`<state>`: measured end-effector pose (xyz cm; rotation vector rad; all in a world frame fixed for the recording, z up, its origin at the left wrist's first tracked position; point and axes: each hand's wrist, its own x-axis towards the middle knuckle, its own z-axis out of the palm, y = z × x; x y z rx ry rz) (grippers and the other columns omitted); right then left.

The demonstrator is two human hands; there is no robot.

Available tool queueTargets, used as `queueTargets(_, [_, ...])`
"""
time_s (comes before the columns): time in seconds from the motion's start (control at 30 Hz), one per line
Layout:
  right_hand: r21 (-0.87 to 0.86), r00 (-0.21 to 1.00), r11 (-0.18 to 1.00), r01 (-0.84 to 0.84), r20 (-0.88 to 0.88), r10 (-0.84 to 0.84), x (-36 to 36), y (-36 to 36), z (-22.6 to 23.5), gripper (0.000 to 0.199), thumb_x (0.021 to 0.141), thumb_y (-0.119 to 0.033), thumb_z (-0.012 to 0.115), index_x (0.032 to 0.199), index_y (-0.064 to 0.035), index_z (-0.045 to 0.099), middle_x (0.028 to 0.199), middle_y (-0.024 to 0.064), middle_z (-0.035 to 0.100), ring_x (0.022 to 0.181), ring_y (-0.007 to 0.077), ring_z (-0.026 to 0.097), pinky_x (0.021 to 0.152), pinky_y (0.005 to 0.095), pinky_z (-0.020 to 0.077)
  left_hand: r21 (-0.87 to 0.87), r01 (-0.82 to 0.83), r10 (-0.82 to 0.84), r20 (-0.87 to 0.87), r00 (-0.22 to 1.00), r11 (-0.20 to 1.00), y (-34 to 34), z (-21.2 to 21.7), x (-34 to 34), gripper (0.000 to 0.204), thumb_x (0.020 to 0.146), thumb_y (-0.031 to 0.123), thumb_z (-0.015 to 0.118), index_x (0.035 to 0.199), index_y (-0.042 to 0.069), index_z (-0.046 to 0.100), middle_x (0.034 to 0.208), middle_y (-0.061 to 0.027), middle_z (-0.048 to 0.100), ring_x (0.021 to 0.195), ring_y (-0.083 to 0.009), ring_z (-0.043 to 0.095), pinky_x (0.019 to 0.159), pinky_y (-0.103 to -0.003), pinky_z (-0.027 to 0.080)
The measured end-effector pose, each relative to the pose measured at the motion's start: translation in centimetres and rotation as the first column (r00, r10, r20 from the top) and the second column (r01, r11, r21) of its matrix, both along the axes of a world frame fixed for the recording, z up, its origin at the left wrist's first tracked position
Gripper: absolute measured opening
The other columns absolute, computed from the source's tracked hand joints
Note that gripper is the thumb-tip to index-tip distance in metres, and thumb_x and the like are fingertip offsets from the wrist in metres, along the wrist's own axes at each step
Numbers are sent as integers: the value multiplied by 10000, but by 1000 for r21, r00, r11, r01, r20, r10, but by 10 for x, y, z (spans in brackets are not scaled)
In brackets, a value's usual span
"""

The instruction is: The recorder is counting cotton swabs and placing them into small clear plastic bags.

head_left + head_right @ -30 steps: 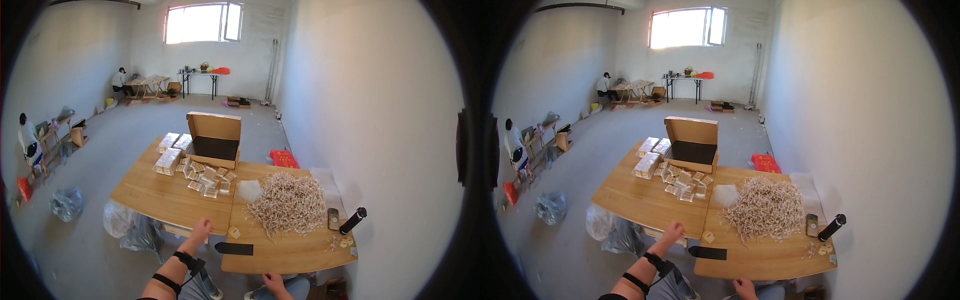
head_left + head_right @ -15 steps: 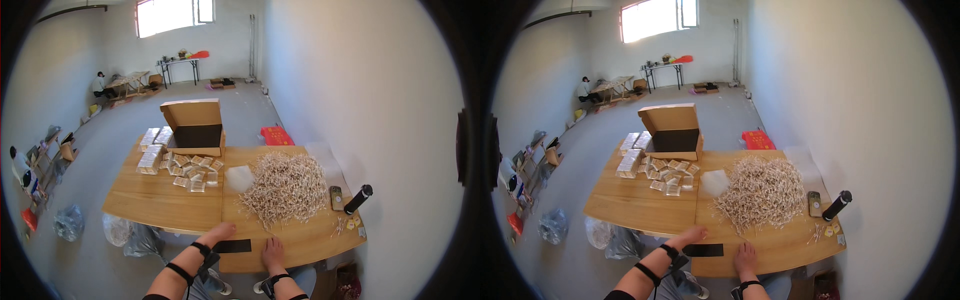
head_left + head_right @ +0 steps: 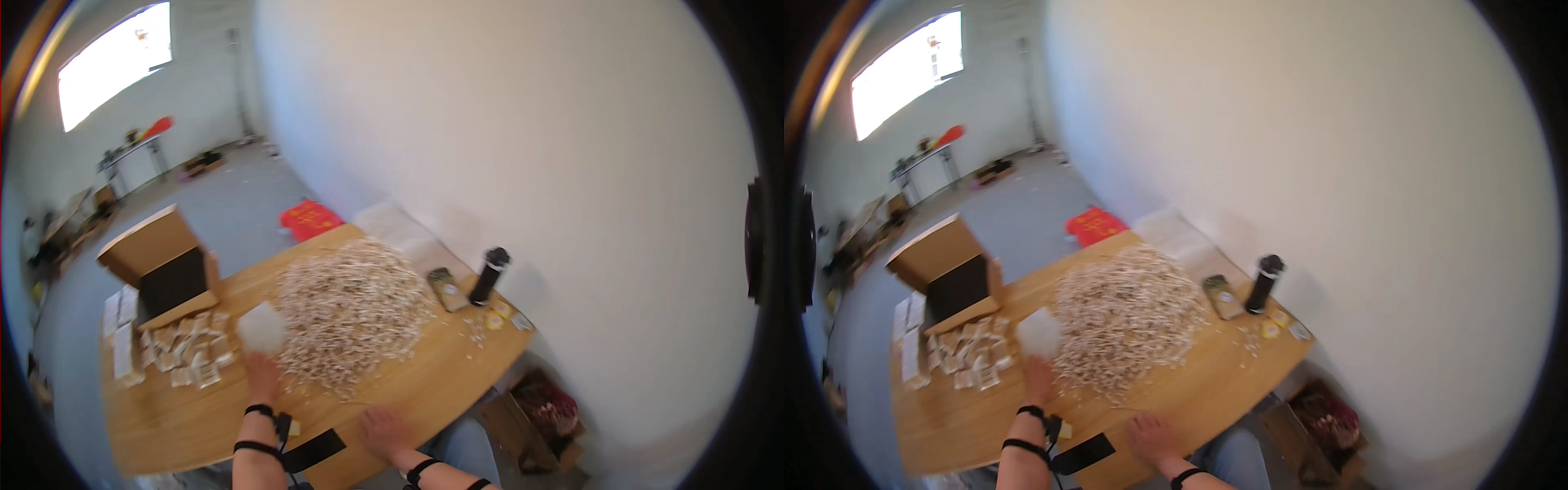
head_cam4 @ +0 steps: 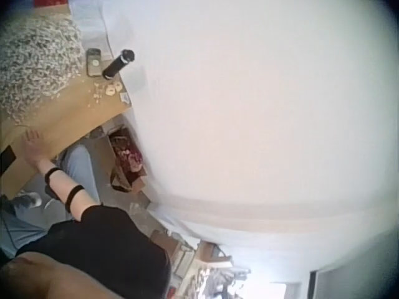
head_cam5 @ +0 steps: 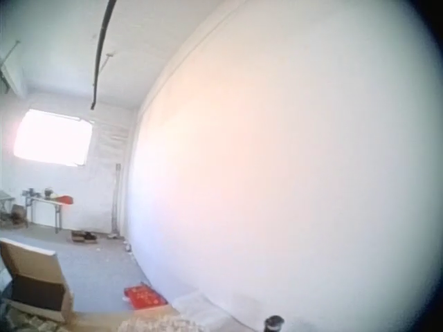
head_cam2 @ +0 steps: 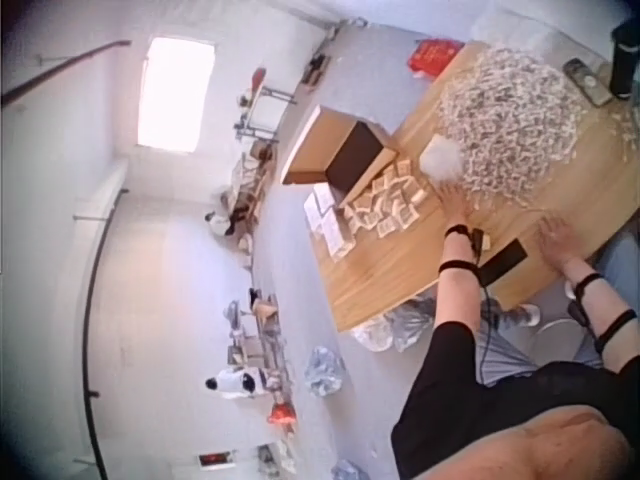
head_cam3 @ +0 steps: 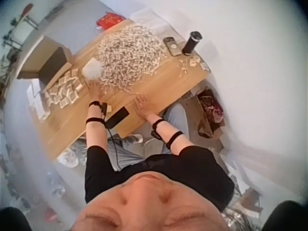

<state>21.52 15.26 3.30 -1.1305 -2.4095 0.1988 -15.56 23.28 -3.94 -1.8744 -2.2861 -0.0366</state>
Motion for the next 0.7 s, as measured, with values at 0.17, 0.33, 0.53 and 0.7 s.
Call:
queueTargets(0.17, [20,995,999,50,-83,-48,4,4,-4,276,831,-170,557,1086,-68,586,1131,97,580,1134,250,547,933,375,437,164,-138,49,458,888,977,-6,15,4,367,948,200,494,1200,-58,558,1416,-261,424,1361,-393,346,1153,-480,236])
queueTargets(0.33, [31,989,997,71,-132,-66,12,8,-17,240,815,-162,586,1031,-59,578,1122,119,572,1116,278,555,919,377,447,482,-511,15,717,697,712,-44,64,80,269,933,126,556,1120,-63,590,1204,-227,569,1132,-344,532,985,-404,408])
queueTargets(0.53, [51,982,997,49,-184,-39,8,6,-26,255,821,-151,573,1060,-61,577,1102,137,579,1060,320,565,883,405,461,261,-463,-243,965,99,847,-177,86,188,93,909,98,640,888,17,599,799,0,592,716,-69,522,685,-211,429])
queueTargets(0.7, [-711,841,550,-437,-540,-29,13,2,-26,245,954,-251,552,1027,-24,611,939,101,629,822,203,612,759,317,493,-4,-270,-13,998,-59,963,-269,106,243,175,914,181,669,931,7,650,876,-63,680,814,-153,640,741,-292,514])
